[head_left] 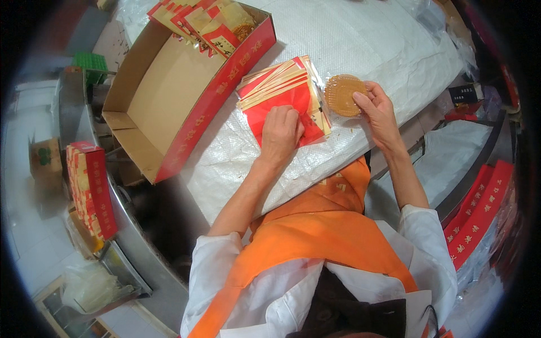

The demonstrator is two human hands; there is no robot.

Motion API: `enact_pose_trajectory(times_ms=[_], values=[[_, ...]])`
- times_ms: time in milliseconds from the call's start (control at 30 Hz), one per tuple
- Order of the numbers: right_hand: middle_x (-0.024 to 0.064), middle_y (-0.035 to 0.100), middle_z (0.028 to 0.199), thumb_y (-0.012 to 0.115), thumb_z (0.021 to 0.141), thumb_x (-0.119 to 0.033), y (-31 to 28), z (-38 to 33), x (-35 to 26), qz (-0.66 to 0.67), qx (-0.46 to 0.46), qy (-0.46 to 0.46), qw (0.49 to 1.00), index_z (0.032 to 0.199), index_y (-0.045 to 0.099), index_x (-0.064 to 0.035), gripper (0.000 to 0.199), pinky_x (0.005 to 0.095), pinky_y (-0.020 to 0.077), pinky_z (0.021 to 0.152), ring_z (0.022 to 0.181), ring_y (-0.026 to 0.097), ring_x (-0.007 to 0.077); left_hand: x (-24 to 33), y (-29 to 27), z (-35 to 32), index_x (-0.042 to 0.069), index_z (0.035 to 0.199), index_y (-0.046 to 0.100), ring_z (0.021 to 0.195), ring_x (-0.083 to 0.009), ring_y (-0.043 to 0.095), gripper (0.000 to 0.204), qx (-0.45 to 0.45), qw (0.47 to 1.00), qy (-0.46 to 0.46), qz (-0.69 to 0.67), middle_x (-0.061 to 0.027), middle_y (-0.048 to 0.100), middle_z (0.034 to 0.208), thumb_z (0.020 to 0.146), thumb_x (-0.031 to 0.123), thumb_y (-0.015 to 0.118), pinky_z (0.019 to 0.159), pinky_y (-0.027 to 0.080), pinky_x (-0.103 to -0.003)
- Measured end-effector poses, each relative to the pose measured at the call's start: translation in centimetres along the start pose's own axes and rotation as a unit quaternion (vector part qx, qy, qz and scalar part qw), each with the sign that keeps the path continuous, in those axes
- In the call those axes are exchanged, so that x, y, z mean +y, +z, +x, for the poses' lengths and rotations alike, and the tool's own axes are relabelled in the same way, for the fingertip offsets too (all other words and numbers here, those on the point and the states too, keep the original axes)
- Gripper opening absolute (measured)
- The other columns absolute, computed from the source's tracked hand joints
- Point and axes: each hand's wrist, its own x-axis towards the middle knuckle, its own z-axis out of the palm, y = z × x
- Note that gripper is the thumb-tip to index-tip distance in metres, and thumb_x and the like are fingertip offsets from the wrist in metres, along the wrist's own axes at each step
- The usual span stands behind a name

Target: The person wraps individual mooncakes in small paper wrappers and places them into a red box. The person repeatedly picks up a mooncake, wraps it, and arranges it in the box.

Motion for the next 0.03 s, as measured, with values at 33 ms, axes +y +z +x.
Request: enact_pose_trajectory(times_ms=[33], values=[[0.0077, 0.061, 0.104, 0.064, 0.091, -0.012, 0.1, 0.02, -0.05, -0.004, 0.004, 0.004, 1.0, 0.117, 0.05, 0.0003, 0.032, 0.023, 0.047, 0.084, 0.095, 0.057, 0.01, 0.05, -0.09, 0.04, 0.002, 0.087, 0.051, 0.078, -0.0322, 0.052, 0.026, -0.003, 1.0, 0.002, 0.0, -0.0147, 0.053, 0.087, 0.067, -0.001, 0.067, 0.071, 0.044, -0.042]])
